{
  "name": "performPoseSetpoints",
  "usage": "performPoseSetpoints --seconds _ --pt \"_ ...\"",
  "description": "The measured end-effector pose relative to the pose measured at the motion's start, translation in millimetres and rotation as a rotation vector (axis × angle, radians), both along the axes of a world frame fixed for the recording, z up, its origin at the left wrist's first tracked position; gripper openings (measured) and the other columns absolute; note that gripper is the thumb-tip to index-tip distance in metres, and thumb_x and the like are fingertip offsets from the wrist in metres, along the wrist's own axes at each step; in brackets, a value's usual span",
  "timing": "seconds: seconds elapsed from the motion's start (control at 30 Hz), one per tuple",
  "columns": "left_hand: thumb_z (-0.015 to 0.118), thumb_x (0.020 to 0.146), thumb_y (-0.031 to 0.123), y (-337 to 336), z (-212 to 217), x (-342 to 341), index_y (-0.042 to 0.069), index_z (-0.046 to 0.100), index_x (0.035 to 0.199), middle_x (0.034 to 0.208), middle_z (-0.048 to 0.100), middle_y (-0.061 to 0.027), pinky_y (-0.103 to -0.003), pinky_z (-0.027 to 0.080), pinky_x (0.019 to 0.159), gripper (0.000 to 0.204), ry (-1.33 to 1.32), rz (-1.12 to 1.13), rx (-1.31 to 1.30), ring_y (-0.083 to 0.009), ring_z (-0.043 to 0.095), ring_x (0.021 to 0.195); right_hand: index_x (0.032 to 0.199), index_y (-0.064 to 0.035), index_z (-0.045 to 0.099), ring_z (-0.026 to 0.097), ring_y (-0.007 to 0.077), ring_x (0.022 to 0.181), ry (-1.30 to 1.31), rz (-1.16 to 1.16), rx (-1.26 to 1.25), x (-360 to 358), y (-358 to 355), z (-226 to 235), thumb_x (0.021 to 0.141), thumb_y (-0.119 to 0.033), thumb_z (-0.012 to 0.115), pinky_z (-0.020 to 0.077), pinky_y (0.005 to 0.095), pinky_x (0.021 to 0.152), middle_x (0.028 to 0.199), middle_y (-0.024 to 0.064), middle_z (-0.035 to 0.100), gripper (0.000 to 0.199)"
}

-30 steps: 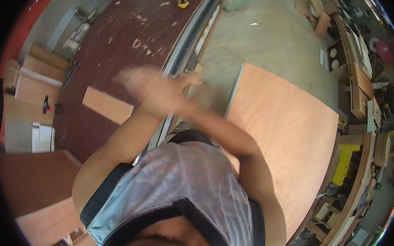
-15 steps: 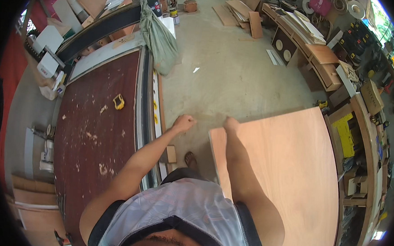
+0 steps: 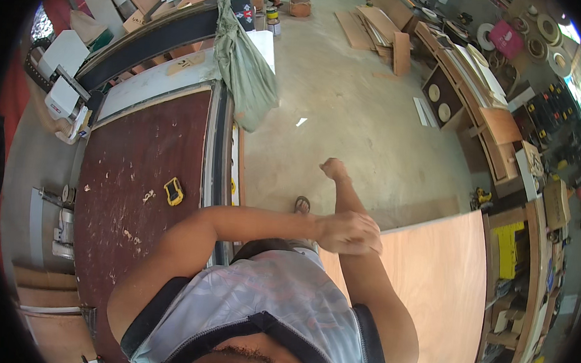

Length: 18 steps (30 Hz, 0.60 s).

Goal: The person handles and stacks various wooden panels and strips in a workshop. They move pieces between a workbench and the floor, aligning and organizing them into piles.

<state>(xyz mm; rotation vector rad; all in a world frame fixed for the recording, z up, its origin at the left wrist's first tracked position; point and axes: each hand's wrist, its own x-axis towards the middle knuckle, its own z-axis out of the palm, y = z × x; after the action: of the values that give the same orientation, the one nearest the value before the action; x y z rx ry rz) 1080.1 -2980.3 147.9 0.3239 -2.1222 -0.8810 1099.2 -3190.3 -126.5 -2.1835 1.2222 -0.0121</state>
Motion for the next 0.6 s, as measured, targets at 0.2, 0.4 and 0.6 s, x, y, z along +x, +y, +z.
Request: performPoseSetpoints --seconds 0.2,0.4,0.6 --pt "0.061 0.093 0.025 -172.6 -151.2 150.2 0.008 0.066 0.109 0.113 0.067 -0.0115 -0.045 0.048 0.094 0.024 -0.244 0.587 -0.225 -0.0338 0.062 0.108 0.111 -0.0122 0.071 0.068 0.0217 0.087 -0.301 0.201 0.519 75.6 -119.3 -0.8 0.088 -0.039 0.068 0.0556 0.0429 0.078 0.105 0.0081 0.072 0.036" --pt "0.063 0.091 0.032 -274.4 -174.8 340.8 0.010 0.074 0.088 0.079 0.071 -0.0142 -0.043 0.055 0.065 0.024 -0.798 1.445 0.368 -0.0324 0.069 0.071 0.109 -0.0064 0.071 0.066 0.0191 0.099 -0.144 0.099 0.524 92.5 -176.4 7.8 0.087 -0.038 0.067 0.0533 0.0373 0.085 0.107 0.0114 0.071 0.039" --pt "0.064 0.090 0.035 -361.3 -0.1 206.5 0.010 0.071 0.089 0.087 0.069 -0.0113 -0.040 0.049 0.078 0.026 -0.102 0.649 -0.034 -0.0270 0.065 0.085 0.101 -0.0015 0.072 0.067 0.0234 0.091 0.123 0.146 0.187 135.3 -303.5 30.5 0.085 -0.035 0.063 0.0517 0.0386 0.082 0.096 0.0151 0.071 0.038"
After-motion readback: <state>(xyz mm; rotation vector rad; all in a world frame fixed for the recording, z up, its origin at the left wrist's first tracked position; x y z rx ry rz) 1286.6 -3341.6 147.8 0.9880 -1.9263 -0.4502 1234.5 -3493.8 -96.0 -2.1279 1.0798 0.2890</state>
